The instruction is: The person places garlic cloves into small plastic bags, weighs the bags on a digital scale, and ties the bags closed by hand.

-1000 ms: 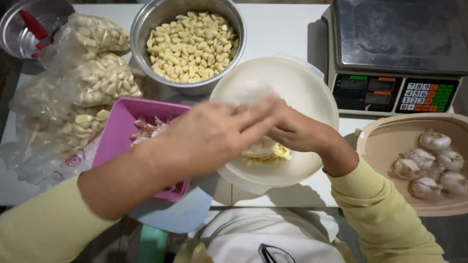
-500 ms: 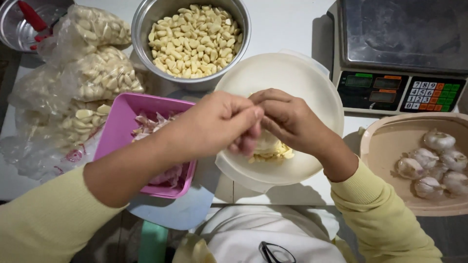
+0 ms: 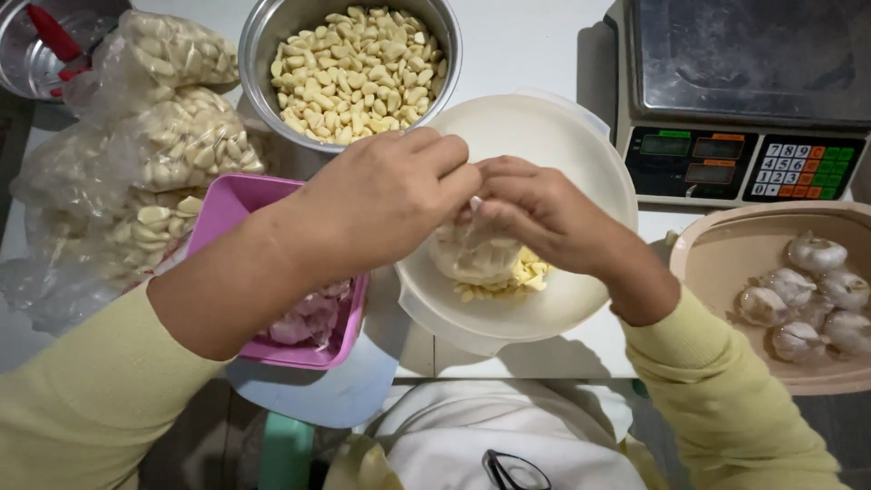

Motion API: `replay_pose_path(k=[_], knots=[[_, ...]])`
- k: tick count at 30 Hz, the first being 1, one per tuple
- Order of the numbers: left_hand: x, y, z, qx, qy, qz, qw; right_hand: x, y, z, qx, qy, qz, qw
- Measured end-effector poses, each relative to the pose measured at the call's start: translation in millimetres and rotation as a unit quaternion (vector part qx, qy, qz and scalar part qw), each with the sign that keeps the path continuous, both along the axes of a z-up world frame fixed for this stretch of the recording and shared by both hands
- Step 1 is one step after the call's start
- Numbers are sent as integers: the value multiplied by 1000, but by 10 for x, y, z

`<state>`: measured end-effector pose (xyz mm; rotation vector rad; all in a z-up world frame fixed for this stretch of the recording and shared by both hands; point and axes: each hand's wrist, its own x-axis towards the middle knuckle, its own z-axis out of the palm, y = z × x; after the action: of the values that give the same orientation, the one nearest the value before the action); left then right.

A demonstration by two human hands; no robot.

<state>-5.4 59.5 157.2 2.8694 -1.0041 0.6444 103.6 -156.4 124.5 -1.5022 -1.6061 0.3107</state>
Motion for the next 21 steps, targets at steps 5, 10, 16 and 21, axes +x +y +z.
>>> replay_pose_path(k=[5,10,16,21], knots=[[54,-79,75,1,101,87,991,187,-105,-69,211,-345,-151,902],[126,-238,557,-115,409,225,877,334,-13,8,239,-513,-83,820],[234,-65,444,-215,433,208,850,396,168,215,268,-616,-35,740],[289,46,398,-244,437,199,843,347,220,407,244,-642,-19,726]])
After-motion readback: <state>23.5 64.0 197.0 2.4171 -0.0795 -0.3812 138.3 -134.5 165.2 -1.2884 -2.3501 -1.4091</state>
